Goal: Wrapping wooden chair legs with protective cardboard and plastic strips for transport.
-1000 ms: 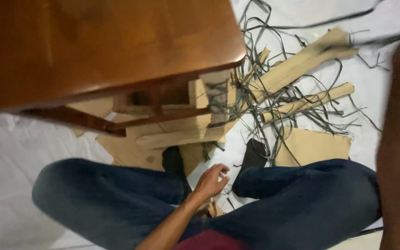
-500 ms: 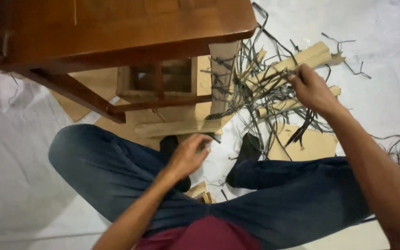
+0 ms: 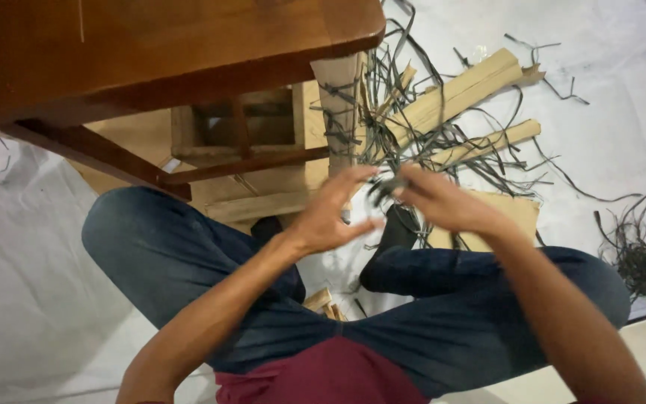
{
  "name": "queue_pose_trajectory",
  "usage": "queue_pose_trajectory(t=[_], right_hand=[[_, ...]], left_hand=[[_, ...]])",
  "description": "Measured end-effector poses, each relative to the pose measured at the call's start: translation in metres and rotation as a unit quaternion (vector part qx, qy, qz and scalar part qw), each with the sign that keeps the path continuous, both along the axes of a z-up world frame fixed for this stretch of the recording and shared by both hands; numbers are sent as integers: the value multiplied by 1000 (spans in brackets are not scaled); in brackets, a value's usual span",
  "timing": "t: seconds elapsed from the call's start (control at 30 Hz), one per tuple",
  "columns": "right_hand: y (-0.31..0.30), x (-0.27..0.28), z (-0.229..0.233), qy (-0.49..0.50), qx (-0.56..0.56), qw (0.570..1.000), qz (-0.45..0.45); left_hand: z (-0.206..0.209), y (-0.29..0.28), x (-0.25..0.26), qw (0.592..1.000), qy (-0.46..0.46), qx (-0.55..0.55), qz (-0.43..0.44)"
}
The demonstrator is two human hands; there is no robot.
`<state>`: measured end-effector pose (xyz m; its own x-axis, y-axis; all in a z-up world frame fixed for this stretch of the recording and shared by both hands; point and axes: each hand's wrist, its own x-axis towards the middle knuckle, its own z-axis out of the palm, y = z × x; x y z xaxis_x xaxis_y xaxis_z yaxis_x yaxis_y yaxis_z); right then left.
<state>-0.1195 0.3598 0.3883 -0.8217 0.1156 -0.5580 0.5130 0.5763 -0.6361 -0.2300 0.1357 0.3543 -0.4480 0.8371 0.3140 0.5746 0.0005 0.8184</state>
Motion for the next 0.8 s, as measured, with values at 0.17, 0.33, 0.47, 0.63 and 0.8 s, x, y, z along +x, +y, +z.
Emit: queue_pose_trajectory(t=[0.17, 0.33, 0.47, 0.63, 0.8], right_hand=[[-43, 11, 0, 101, -112, 985, 88], [-29, 11, -11, 171, 0, 977, 126], [-16, 0, 17, 136, 33, 985, 99], [8, -2, 43, 29, 45, 998, -31], [37, 13, 56, 100, 55, 987, -110]], left_hand=[[-27, -1, 16, 970, -184, -77, -136], [-74, -14, 2, 969, -94, -226, -27], [-84, -16, -4, 981, -61, -184, -3], [-101, -19, -6, 962, -51, -269, 21], [-105, -20, -4, 902, -63, -428, 0]])
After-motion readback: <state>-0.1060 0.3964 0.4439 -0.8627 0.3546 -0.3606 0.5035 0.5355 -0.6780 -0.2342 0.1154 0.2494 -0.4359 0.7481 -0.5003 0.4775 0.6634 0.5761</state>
